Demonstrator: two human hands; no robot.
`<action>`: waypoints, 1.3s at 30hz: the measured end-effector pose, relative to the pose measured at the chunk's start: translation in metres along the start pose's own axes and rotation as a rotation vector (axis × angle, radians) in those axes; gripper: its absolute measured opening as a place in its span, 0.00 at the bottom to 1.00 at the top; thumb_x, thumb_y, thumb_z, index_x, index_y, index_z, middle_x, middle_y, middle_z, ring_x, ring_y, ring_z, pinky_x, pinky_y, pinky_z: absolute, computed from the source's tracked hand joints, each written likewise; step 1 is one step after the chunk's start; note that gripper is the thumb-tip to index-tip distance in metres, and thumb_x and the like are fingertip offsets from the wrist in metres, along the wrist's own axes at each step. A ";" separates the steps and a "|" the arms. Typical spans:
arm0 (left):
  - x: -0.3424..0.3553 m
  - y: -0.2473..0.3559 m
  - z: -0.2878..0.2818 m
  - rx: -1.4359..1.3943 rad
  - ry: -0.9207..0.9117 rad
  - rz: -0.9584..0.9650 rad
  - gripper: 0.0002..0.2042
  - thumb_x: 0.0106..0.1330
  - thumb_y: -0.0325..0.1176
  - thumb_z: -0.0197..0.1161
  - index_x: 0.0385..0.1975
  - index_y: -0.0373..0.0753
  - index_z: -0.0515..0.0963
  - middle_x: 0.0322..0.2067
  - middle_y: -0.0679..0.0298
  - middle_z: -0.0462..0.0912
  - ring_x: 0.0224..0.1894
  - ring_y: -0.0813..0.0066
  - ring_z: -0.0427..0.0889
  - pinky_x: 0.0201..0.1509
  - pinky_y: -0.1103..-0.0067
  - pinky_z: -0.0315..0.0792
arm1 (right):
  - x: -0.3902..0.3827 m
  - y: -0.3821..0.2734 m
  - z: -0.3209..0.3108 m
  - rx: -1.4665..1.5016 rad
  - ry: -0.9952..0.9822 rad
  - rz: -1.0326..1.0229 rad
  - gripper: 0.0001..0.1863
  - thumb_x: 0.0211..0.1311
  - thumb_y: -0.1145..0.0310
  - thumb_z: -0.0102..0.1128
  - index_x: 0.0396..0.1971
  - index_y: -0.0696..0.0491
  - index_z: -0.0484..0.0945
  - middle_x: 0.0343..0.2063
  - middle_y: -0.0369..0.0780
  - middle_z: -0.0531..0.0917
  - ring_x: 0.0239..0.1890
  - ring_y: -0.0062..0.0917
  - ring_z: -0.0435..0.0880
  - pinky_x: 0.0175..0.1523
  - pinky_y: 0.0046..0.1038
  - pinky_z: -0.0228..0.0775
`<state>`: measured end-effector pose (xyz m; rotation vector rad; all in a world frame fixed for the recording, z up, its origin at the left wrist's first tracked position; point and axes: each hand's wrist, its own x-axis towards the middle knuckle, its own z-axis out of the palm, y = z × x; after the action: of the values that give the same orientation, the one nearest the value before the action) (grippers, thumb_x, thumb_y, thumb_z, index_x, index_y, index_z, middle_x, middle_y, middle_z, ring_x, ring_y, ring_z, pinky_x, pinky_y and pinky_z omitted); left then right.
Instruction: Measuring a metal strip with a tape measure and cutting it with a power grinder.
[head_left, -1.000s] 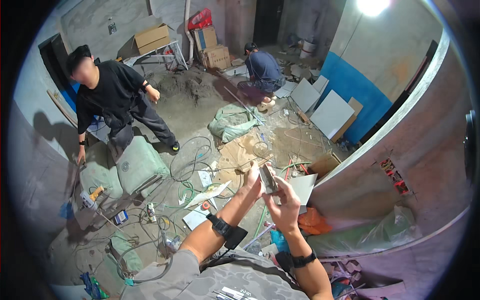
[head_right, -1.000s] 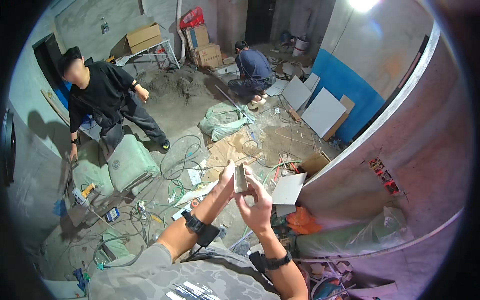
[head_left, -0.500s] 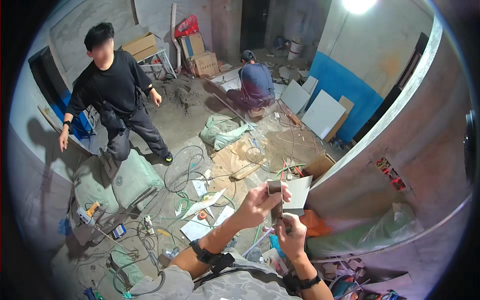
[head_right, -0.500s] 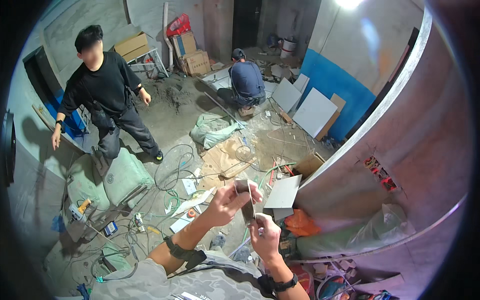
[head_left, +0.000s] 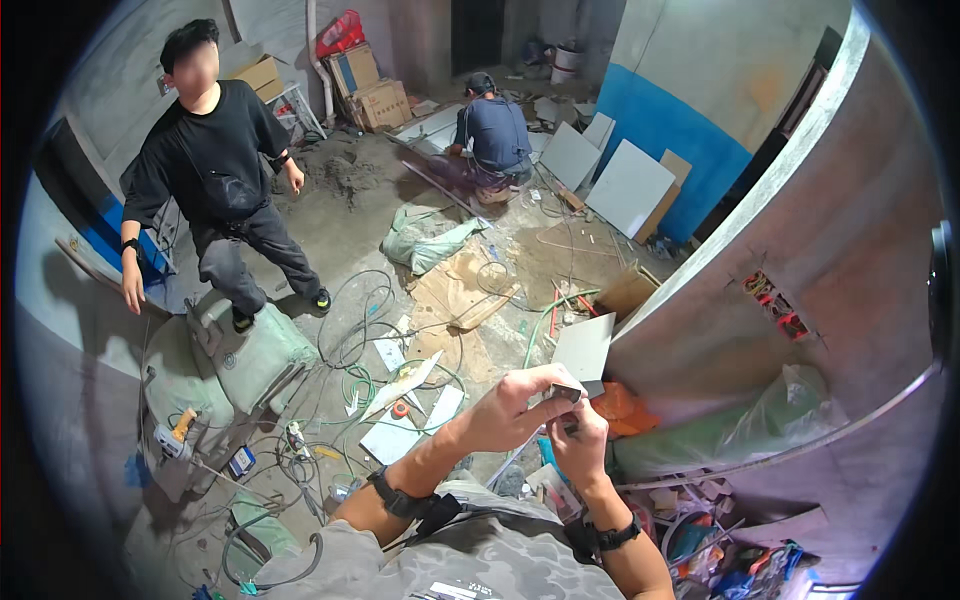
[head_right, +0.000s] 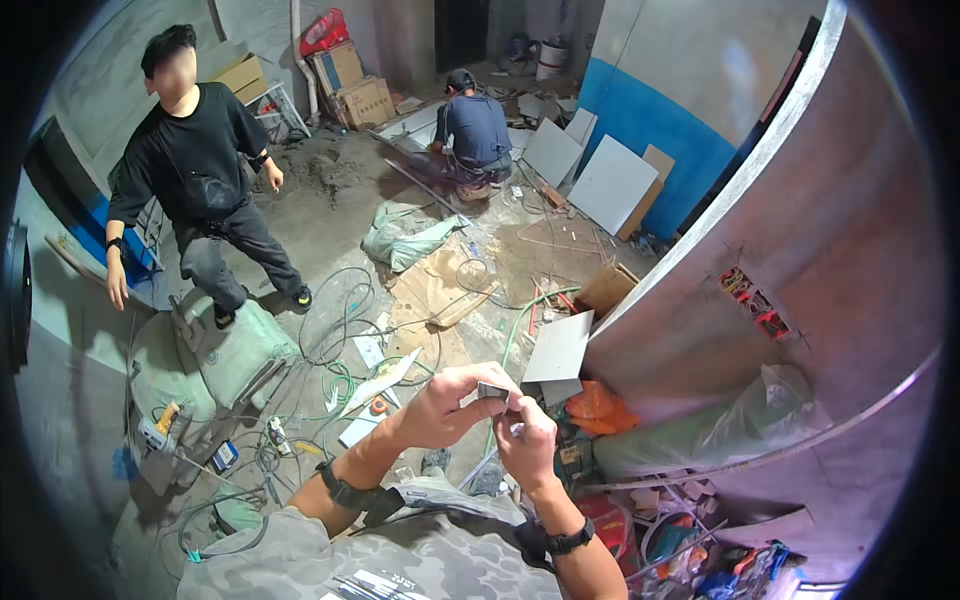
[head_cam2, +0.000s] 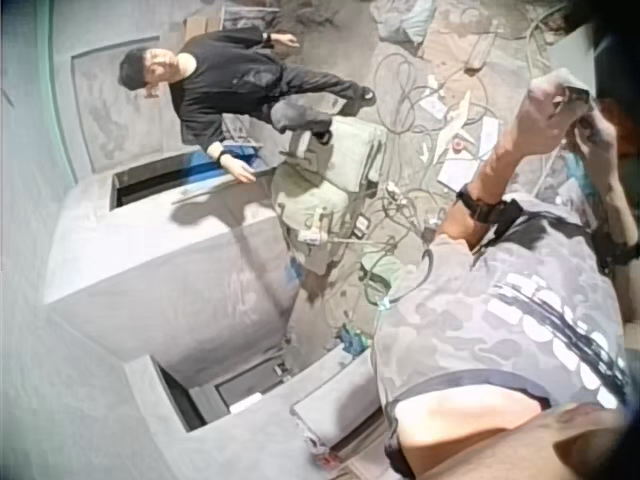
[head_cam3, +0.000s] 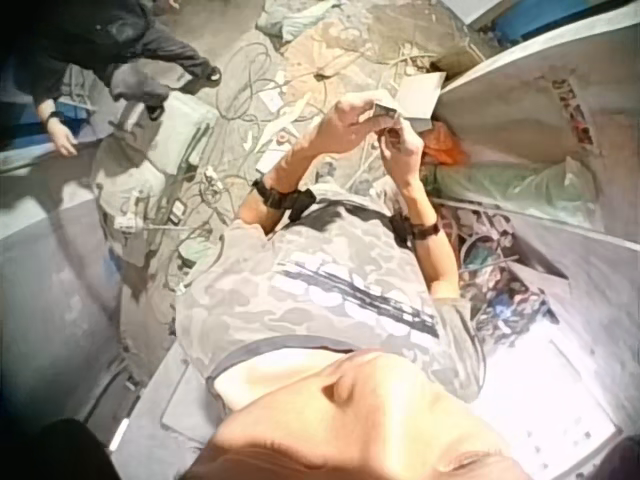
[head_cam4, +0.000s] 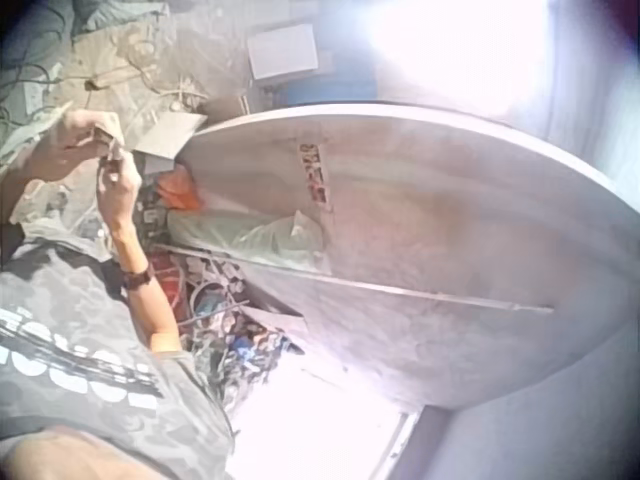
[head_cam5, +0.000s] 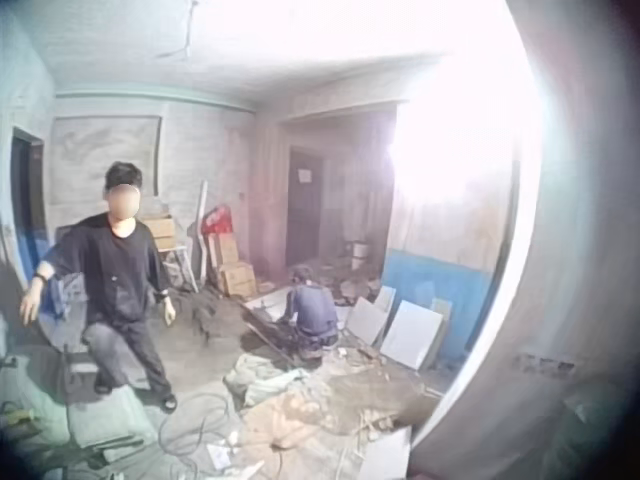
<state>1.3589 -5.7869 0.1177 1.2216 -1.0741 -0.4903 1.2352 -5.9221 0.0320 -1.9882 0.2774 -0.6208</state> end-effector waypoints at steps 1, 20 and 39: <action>0.000 0.000 0.000 0.014 -0.002 0.018 0.06 0.70 0.21 0.59 0.43 0.31 0.79 0.37 0.58 0.82 0.40 0.68 0.82 0.45 0.75 0.75 | 0.000 0.000 0.000 -0.010 -0.004 -0.005 0.10 0.55 0.82 0.65 0.37 0.59 0.76 0.26 0.44 0.83 0.28 0.30 0.87 0.34 0.28 0.76; 0.001 -0.002 0.011 0.059 -0.043 0.039 0.09 0.66 0.19 0.61 0.45 0.33 0.80 0.36 0.55 0.82 0.39 0.62 0.83 0.44 0.73 0.76 | 0.001 -0.007 -0.015 -0.040 -0.081 0.008 0.12 0.55 0.79 0.66 0.41 0.58 0.78 0.30 0.44 0.82 0.29 0.30 0.86 0.36 0.27 0.78; -0.013 -0.017 0.037 0.634 0.166 0.261 0.18 0.50 0.25 0.71 0.44 0.34 0.80 0.31 0.57 0.80 0.30 0.56 0.82 0.32 0.68 0.77 | 0.003 -0.076 -0.039 0.300 0.185 0.209 0.04 0.66 0.79 0.62 0.36 0.64 0.79 0.27 0.37 0.83 0.28 0.15 0.82 0.34 0.19 0.76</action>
<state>1.3246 -5.8006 0.0958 1.6036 -1.2673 0.1734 1.2116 -5.9162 0.1135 -1.5935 0.4700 -0.6700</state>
